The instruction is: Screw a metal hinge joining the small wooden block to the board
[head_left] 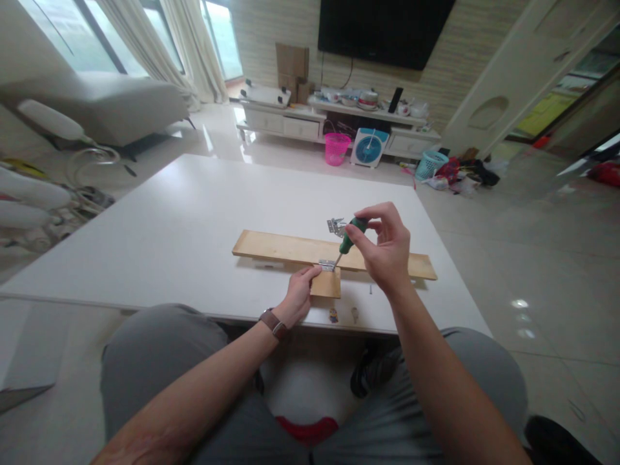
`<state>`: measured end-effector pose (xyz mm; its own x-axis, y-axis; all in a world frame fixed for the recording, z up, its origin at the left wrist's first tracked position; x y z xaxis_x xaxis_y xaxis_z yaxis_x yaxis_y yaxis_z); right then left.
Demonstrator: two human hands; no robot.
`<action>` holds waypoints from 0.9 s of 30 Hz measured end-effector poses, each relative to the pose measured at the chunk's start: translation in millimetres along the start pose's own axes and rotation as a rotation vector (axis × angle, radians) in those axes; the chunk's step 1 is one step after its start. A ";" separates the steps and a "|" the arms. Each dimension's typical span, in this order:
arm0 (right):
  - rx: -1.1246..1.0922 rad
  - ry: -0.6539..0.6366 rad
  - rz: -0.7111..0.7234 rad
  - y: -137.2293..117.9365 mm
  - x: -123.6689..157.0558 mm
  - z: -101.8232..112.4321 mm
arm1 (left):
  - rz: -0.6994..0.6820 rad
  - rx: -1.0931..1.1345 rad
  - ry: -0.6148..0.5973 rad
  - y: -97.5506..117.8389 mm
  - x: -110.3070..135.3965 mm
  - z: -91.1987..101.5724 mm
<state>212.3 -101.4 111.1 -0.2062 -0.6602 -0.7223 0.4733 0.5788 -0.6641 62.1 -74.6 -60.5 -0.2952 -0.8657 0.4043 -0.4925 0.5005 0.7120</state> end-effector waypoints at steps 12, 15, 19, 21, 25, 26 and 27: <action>0.025 0.023 -0.012 1.4 0.5 -1.4 | -0.002 0.001 0.000 -0.3 -1.1 1.9; 0.027 0.041 -0.033 2.3 0.2 -1.1 | -0.005 0.005 -0.005 0.1 -0.6 1.6; -0.022 -0.020 -0.046 1.9 1.3 -1.6 | -0.006 0.005 -0.007 -0.3 -1.2 1.4; -0.047 -0.037 -0.054 1.7 2.1 -2.2 | -0.010 0.000 -0.009 -0.9 -2.1 1.8; -0.037 0.012 -0.036 2.4 2.2 -2.6 | -0.005 -0.002 -0.008 -2.1 -2.9 2.8; -0.020 0.027 -0.022 2.6 1.9 -2.4 | -0.002 -0.002 -0.009 -2.2 -2.8 2.9; 0.000 0.041 -0.010 2.6 1.5 -2.1 | -0.002 -0.002 -0.010 -2.3 -2.7 3.0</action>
Point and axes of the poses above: each hand's wrist, its own x-axis away from the middle knuckle, its own z-axis out of the back of the hand, y = z × x, the point moved 1 cm from there along -x, towards the middle knuckle
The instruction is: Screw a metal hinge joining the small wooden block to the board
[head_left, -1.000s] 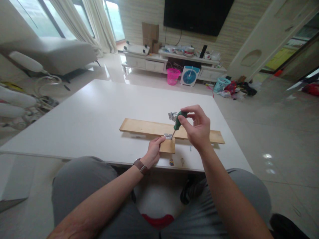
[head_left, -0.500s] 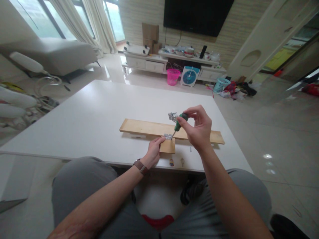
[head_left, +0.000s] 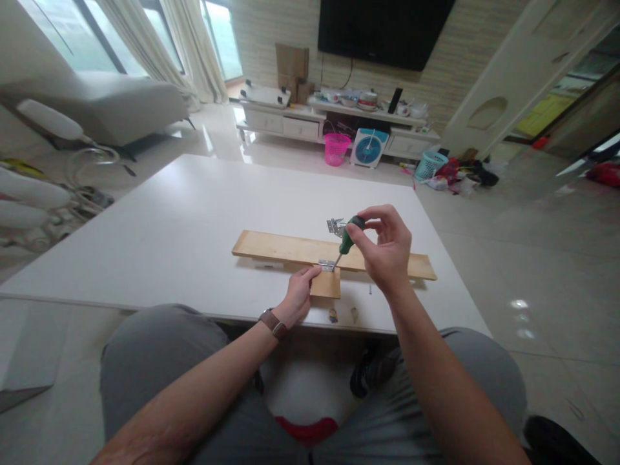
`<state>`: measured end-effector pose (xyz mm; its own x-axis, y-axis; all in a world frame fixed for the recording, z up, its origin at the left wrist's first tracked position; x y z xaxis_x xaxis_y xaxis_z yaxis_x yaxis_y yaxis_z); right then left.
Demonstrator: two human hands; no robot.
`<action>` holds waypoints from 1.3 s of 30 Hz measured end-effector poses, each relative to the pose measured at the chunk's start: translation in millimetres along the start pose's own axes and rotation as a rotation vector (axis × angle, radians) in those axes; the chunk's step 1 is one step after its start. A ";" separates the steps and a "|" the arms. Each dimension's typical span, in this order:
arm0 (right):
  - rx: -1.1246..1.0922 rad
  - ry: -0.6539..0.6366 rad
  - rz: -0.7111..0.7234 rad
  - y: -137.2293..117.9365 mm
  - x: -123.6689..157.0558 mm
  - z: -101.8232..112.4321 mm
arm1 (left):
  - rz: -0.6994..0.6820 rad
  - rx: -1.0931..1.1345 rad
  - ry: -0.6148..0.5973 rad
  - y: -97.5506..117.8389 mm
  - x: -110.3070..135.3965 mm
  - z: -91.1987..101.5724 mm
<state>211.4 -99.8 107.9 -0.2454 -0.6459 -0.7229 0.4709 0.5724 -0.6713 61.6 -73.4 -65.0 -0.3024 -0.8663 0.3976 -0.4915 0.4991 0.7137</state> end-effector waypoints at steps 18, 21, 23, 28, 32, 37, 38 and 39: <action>0.039 -0.026 -0.019 0.2 -0.1 0.4 | -0.018 0.002 0.022 -0.1 0.3 -1.8; -0.011 -0.066 -0.015 -1.6 -0.2 1.9 | -0.014 -0.004 0.015 -0.7 0.0 -1.2; -0.048 -0.098 -0.037 -2.2 0.1 2.3 | -0.014 -0.007 0.005 -1.0 -0.2 -1.0; -0.033 -0.077 -0.014 -3.5 -0.1 1.1 | -0.021 -0.013 0.013 -0.7 -0.5 -0.7; 0.040 -0.020 0.038 -4.2 -0.7 1.1 | -0.014 -0.013 0.012 0.4 0.5 -1.0; -0.017 -0.095 -0.013 -0.5 0.9 2.0 | -0.017 -0.004 0.005 1.2 2.1 -2.4; -0.029 -0.106 -0.020 0.3 1.3 2.1 | -0.016 -0.002 0.005 1.4 2.4 -2.7; -0.035 -0.109 -0.026 0.9 1.4 2.0 | -0.015 0.001 0.006 1.6 2.6 -2.9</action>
Point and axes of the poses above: each hand's wrist, its own x-axis away from the middle knuckle, its own z-axis out of the back of the hand, y = z × x, the point moved 1 cm from there along -x, towards the middle knuckle
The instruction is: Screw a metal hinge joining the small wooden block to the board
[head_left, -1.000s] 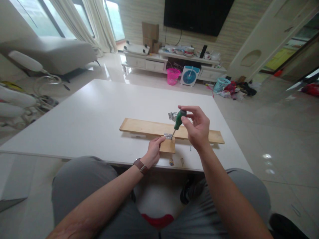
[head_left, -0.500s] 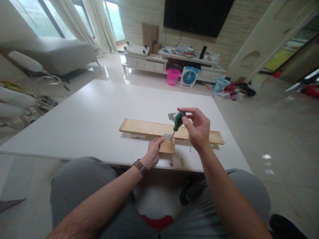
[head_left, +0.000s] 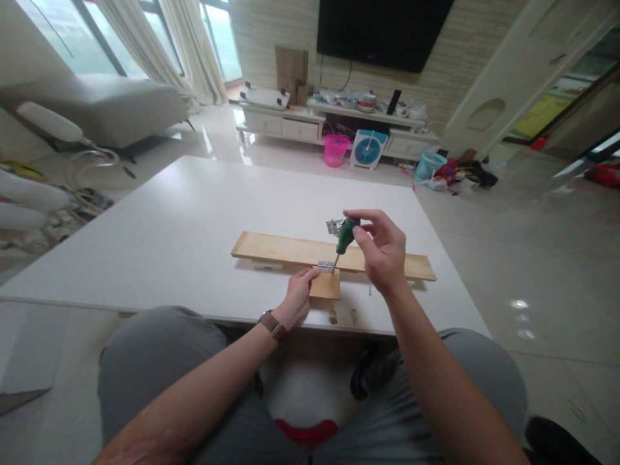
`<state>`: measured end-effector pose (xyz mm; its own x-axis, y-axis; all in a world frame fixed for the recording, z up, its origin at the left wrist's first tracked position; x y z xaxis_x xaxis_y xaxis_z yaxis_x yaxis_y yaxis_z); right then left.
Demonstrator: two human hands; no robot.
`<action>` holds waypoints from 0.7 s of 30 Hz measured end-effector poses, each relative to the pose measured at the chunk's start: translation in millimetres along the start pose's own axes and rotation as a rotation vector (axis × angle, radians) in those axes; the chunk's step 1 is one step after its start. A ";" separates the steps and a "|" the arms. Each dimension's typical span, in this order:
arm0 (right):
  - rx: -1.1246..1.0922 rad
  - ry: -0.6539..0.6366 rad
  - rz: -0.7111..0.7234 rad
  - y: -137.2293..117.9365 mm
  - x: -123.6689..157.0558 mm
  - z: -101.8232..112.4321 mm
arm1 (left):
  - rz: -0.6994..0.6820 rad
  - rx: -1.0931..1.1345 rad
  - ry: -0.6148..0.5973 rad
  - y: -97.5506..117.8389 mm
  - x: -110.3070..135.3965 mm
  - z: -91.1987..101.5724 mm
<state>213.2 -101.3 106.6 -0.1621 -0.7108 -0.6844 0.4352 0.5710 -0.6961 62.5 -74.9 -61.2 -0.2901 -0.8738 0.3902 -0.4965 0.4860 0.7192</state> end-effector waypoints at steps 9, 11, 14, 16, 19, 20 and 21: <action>0.049 0.072 0.018 -3.0 -1.9 -1.3 | -0.003 -0.016 -0.003 -0.1 -0.9 2.3; 0.022 0.039 0.007 -3.1 -1.3 -1.7 | 0.002 -0.015 -0.004 -0.5 -1.2 2.3; -0.049 -0.003 -0.010 -2.0 0.0 -2.2 | 0.009 0.000 -0.011 -0.7 -1.1 1.3; -0.061 -0.004 -0.009 -1.1 0.6 -2.6 | 0.010 0.002 -0.015 -0.4 -0.7 0.7; -0.026 0.028 0.010 -0.7 0.2 -3.4 | 0.007 -0.003 -0.015 0.0 0.0 0.3; -0.006 0.041 0.018 -0.9 -0.1 -3.6 | 0.005 -0.002 -0.013 0.1 0.1 0.4; 0.017 0.052 0.024 -1.3 -0.5 -3.8 | 0.003 0.001 -0.011 0.1 0.1 0.5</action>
Point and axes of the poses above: each hand's wrist, its own x-axis away from the middle knuckle, its own z-axis out of the back of the hand, y = z × x, the point moved 1 cm from there along -x, towards the middle knuckle
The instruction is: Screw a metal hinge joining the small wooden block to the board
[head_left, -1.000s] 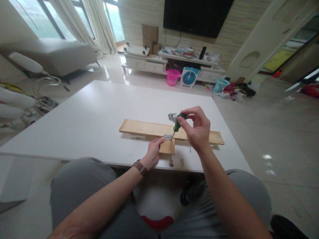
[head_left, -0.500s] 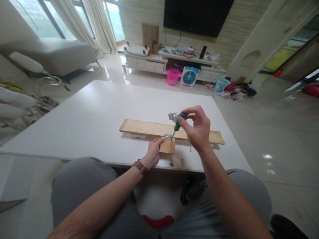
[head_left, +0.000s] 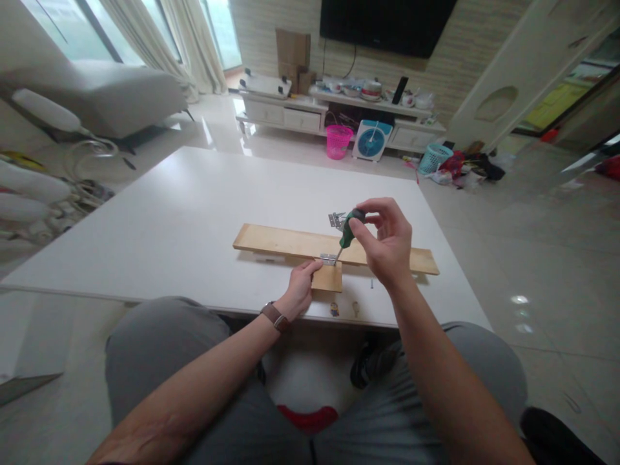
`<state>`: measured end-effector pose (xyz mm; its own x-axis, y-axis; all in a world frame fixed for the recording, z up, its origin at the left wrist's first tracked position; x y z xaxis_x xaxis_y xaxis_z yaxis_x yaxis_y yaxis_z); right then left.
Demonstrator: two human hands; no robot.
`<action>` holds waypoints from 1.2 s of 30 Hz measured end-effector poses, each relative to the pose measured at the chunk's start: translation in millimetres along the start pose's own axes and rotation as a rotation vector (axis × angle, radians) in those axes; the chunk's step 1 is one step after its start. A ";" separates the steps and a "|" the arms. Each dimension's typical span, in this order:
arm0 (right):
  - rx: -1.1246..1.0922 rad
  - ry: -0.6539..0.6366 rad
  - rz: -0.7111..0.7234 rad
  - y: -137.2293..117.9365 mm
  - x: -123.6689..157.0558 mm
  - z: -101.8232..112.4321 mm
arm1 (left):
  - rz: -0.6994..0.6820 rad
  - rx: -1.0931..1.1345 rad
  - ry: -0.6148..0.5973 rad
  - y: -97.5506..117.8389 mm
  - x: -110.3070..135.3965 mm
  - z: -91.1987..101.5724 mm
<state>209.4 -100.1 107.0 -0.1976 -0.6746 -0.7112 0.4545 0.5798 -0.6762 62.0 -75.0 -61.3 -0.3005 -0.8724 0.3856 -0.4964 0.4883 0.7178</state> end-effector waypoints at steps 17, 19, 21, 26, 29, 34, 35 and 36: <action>-0.042 -0.007 -0.019 -0.5 0.3 -1.8 | 0.003 0.002 0.010 -0.3 -1.1 0.6; -0.024 0.017 -0.001 0.2 -0.2 -1.6 | 0.002 0.005 0.012 0.0 -0.8 0.2; -0.021 0.017 0.003 1.1 -0.1 -1.0 | -0.004 0.008 0.012 -0.2 -0.9 0.3; -0.108 -0.037 -0.014 3.7 1.8 -0.9 | 0.009 -0.004 0.013 -1.9 -2.3 1.7; -0.106 -0.011 -0.002 5.0 1.8 -1.3 | 0.014 -0.009 0.009 -1.7 -2.1 1.8; -0.028 0.019 0.025 4.2 0.2 -0.6 | 0.009 -0.007 0.002 0.3 -0.4 0.1; -0.030 0.011 0.021 3.7 0.2 -0.4 | 0.007 -0.006 0.002 0.6 -0.2 -0.2; -0.043 -0.001 0.013 3.2 0.4 -0.3 | 0.008 -0.003 0.003 0.6 -0.2 -0.4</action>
<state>210.5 -98.3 104.5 -0.1911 -0.6670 -0.7201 0.4195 0.6078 -0.6743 62.0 -74.5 -60.7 -0.3015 -0.8687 0.3929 -0.4920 0.4947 0.7163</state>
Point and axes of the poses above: each hand's wrist, its own x-axis away from the middle knuckle, its own z-axis out of the back of the hand, y = z × x, the point moved 1 cm from there along -x, towards the middle knuckle
